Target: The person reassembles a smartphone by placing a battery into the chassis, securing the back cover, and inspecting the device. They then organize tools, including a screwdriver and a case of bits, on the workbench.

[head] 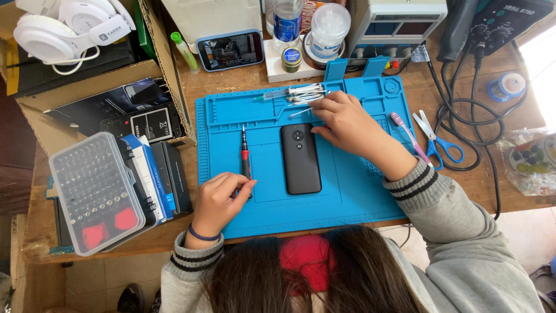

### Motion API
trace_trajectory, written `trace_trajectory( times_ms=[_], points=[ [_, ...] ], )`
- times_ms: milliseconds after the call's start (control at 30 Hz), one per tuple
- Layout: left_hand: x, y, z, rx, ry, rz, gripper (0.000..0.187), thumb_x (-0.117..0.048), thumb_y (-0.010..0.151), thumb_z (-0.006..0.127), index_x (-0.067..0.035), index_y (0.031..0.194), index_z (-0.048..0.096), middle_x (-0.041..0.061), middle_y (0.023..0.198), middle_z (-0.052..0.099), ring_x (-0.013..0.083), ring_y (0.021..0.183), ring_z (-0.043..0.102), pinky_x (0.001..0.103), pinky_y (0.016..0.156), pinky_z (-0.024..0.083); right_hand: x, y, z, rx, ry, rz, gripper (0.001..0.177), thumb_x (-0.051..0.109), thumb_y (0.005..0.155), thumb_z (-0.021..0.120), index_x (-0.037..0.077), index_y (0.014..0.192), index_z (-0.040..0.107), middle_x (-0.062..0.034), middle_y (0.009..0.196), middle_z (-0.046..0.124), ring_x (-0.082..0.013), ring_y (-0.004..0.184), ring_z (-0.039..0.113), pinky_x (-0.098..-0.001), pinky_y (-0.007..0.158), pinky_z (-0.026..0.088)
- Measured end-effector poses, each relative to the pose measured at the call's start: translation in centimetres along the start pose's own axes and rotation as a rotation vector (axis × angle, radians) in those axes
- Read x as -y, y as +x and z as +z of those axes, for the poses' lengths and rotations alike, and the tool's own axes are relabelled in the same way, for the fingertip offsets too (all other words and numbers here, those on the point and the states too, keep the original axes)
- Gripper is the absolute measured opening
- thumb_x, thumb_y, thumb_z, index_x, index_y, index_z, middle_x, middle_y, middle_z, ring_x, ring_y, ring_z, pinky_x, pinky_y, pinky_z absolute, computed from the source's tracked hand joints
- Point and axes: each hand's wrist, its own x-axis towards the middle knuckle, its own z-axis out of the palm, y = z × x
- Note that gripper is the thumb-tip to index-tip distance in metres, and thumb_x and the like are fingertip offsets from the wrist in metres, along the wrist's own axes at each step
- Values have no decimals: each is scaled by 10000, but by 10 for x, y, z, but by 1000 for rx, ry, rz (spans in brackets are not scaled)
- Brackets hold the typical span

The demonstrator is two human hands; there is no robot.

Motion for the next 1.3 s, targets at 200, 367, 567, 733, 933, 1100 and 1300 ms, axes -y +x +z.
trace_trajectory(
  times_ms=[200, 367, 567, 733, 933, 1100, 1300],
  points=[
    [1, 0, -1, 28, 3, 2, 128, -85, 855, 688, -110, 739, 639, 8, 536, 602, 184, 453, 548, 263, 417, 455, -4, 3, 7, -31, 1, -7, 347, 349, 930, 669, 73, 1141, 676, -12, 1203, 626, -197, 1157, 485, -412, 961, 454],
    [0, 1, 0, 30, 0, -3, 134, -80, 852, 689, -102, 731, 636, 9, 524, 601, 182, 440, 542, 263, 411, 450, -13, 3, 16, -56, 2, -5, 341, 325, 933, 672, 61, 1149, 680, -11, 1245, 615, -203, 1166, 467, -417, 928, 461],
    [4, -3, 0, 51, 45, -25, 146, -103, 872, 680, -116, 736, 628, -13, 533, 594, 159, 452, 537, 249, 415, 449, -27, -13, -4, -4, 82, 65, 189, 282, 822, 801, 128, 904, 728, -8, 1047, 675, -187, 1008, 589, -326, 815, 518],
    [1, -1, -1, 67, 8, -16, 142, -87, 863, 688, -106, 732, 636, 9, 531, 604, 187, 454, 553, 256, 423, 451, -6, -17, -27, 130, 262, 154, 193, 135, 736, 828, 87, 882, 711, -76, 944, 684, -253, 886, 664, -356, 740, 561],
    [2, -3, -1, 28, 25, 8, 152, -95, 873, 685, -106, 734, 627, 2, 528, 588, 177, 452, 542, 250, 419, 450, -6, -13, -23, 121, 295, 159, 207, 82, 718, 834, 83, 875, 699, -84, 924, 684, -273, 900, 673, -360, 746, 569],
    [1, -11, -6, -82, 36, 68, 159, -107, 889, 685, -106, 743, 620, -1, 543, 574, 174, 471, 536, 244, 441, 458, -2, -12, -20, 92, 253, 116, 218, 64, 710, 836, 80, 880, 700, -81, 910, 695, -284, 894, 678, -383, 743, 577],
    [0, -15, -7, -99, 39, 81, 150, -81, 877, 684, -99, 742, 621, -3, 550, 581, 168, 488, 554, 241, 446, 472, 22, -7, -26, 57, 331, 102, 197, 72, 772, 808, 67, 922, 679, -111, 919, 694, -299, 901, 684, -411, 747, 582]
  ],
)
